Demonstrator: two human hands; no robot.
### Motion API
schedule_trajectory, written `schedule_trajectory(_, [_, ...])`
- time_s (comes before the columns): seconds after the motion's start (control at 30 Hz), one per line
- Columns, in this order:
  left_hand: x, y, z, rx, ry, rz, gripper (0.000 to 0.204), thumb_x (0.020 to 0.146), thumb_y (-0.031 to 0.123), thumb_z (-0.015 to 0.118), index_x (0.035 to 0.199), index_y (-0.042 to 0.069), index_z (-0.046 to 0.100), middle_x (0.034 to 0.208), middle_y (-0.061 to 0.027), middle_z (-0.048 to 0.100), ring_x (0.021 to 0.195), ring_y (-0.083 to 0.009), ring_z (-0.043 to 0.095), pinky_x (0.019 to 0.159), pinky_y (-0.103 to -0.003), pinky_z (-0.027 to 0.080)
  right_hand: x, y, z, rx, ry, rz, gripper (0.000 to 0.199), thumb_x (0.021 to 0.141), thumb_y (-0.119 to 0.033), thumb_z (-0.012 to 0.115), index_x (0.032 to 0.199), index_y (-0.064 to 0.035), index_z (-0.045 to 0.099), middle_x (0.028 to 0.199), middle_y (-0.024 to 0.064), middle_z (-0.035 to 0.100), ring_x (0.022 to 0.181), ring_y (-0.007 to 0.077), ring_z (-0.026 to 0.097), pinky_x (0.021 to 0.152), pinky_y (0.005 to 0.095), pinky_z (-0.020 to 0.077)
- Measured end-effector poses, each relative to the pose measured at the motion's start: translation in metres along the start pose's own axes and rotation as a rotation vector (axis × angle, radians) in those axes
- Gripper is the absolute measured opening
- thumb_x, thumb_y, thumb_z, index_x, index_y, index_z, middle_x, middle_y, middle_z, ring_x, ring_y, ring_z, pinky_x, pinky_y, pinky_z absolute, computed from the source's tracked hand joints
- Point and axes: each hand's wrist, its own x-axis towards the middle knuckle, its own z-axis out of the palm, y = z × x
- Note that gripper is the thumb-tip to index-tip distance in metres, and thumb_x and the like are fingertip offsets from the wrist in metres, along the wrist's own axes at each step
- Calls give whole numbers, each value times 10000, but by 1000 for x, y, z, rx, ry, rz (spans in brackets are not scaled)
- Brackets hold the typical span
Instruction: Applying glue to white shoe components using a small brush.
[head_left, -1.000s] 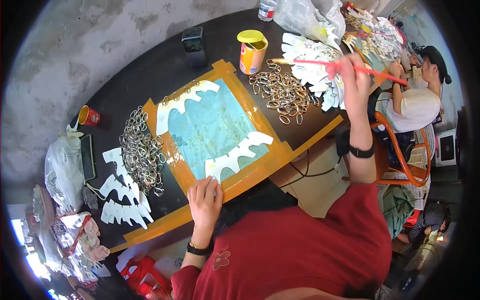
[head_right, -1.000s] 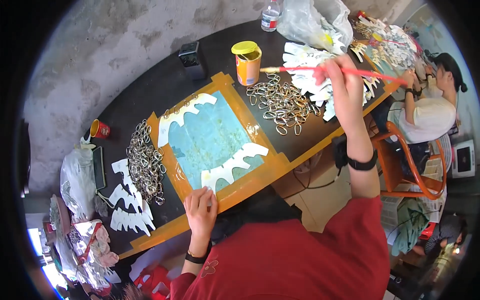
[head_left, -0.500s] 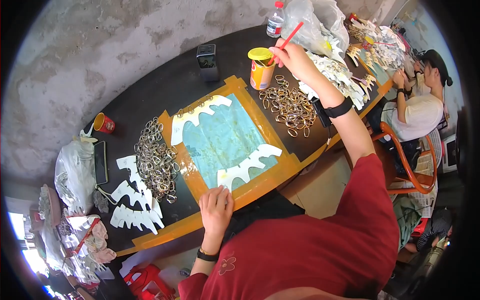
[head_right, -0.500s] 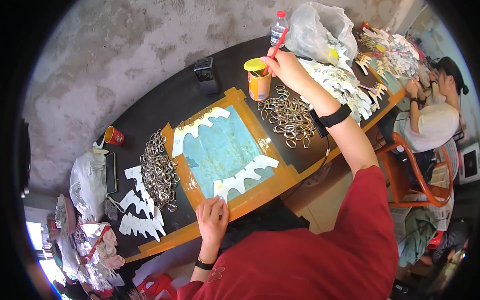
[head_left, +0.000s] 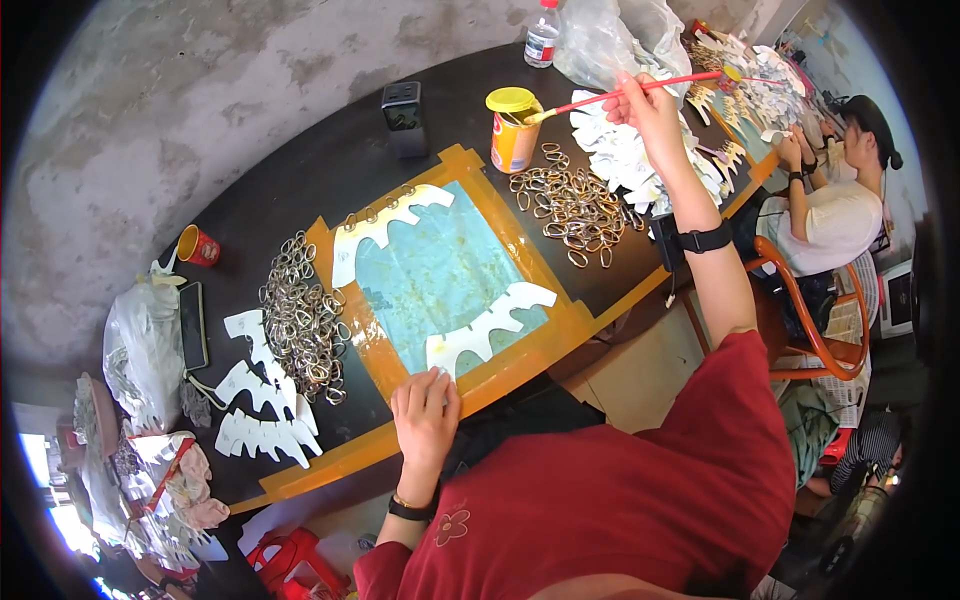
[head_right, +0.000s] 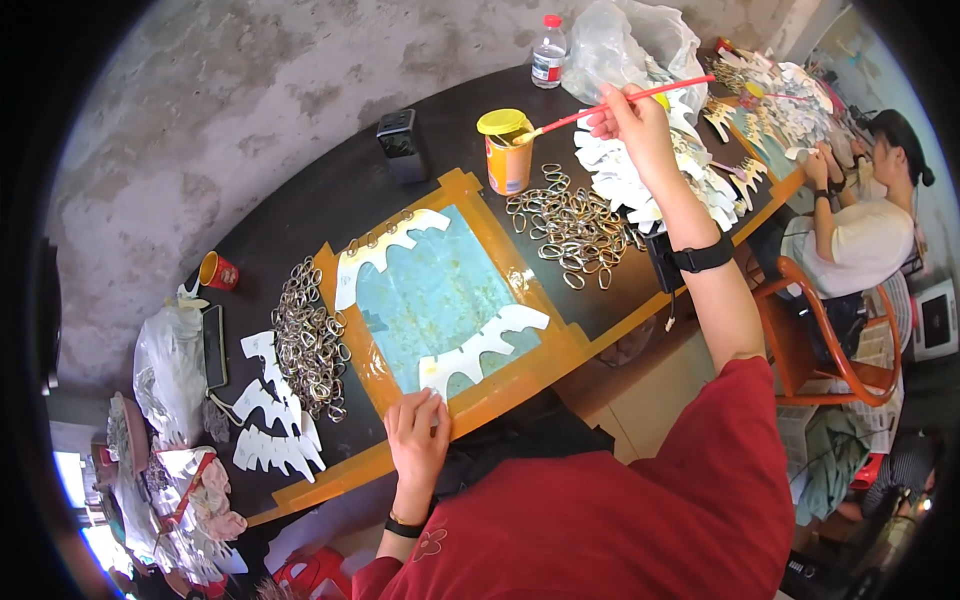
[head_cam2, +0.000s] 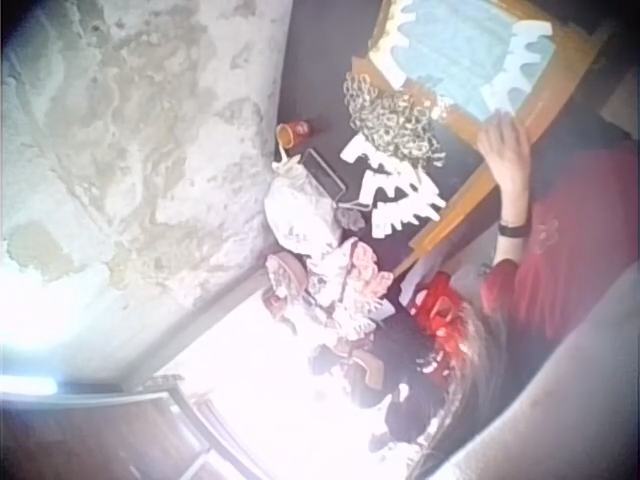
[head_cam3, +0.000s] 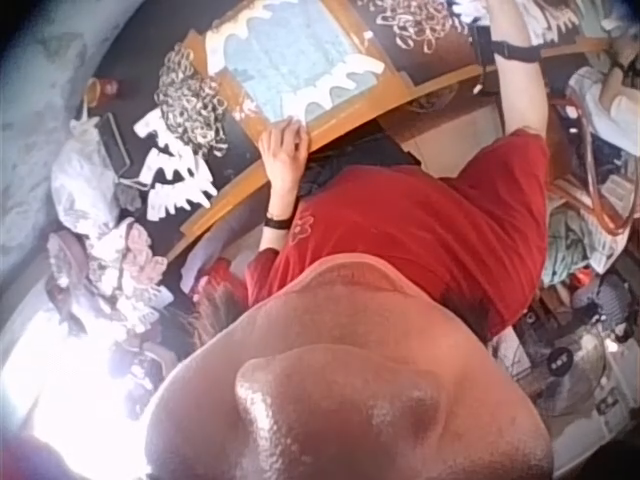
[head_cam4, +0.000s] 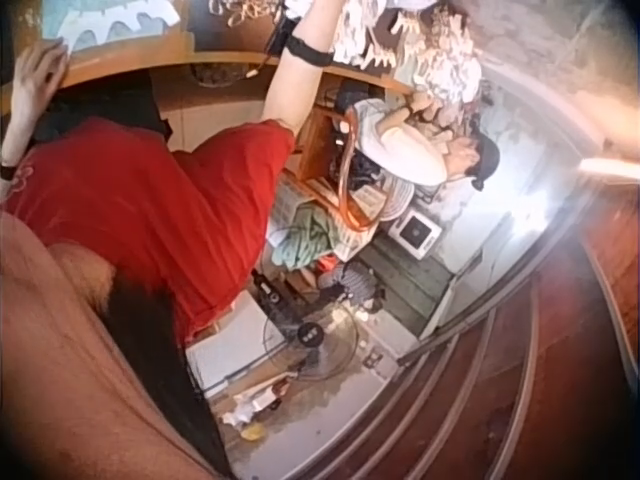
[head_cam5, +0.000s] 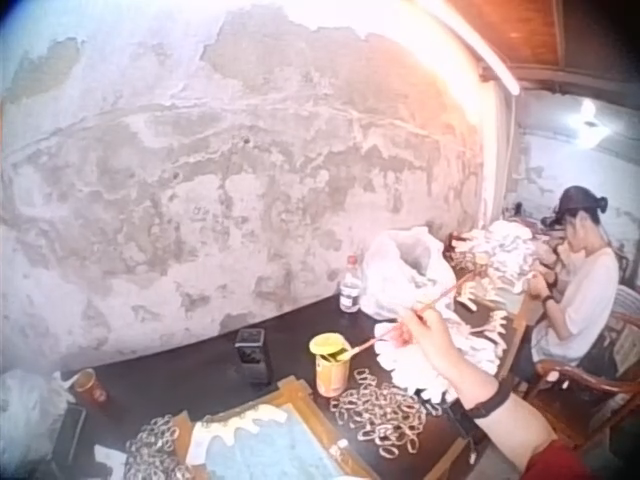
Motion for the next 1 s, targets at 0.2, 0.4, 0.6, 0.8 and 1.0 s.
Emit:
schedule_trajectory(0.2, [-1, 0, 1, -16, 1, 0, 171, 763, 50, 734, 929, 49, 690, 1006, -71, 657, 941, -254, 624, 824, -382, 467, -3, 25, -12, 298, 71, 192, 265, 973, -314, 598, 951, -51, 579, 781, 88, 667, 647, 124, 627, 635, 254, 511])
schedule_trajectory(0.4, [5, -1, 2, -10, 1, 1, 168, 765, 52, 731, 927, 50, 690, 1004, -70, 657, 940, -254, 624, 826, -382, 466, -7, 34, -20, 371, 49, 278, 248, 965, -307, 615, 947, -62, 580, 773, 82, 662, 667, 137, 633, 653, 262, 518])
schedule_trajectory(0.6, [5, 0, 0, 0, 4, 11, 172, 763, 52, 731, 929, 52, 687, 996, -67, 656, 936, -256, 620, 825, -382, 466, -12, 46, -20, 695, 23, 366, 226, 975, -263, 601, 992, -38, 582, 944, 126, 672, 857, 175, 661, 777, 311, 541])
schedule_trajectory(0.8, [-4, 2, 0, -3, -10, 3, 170, 765, 54, 730, 929, 56, 686, 1004, -72, 652, 935, -259, 619, 821, -383, 467, -30, 31, -18, 1100, 1, 405, 258, 982, -151, 566, 1158, 36, 545, 1112, 179, 621, 1034, 231, 622, 886, 352, 532])
schedule_trajectory(1.0, [-7, -2, -1, 8, -15, -15, 177, 767, 52, 728, 937, 59, 683, 999, -76, 651, 930, -273, 618, 803, -392, 474, -51, 8, -33, 1270, -208, 88, 284, 966, -121, 529, 1172, 74, 547, 1147, 195, 619, 1029, 238, 606, 966, 376, 491])
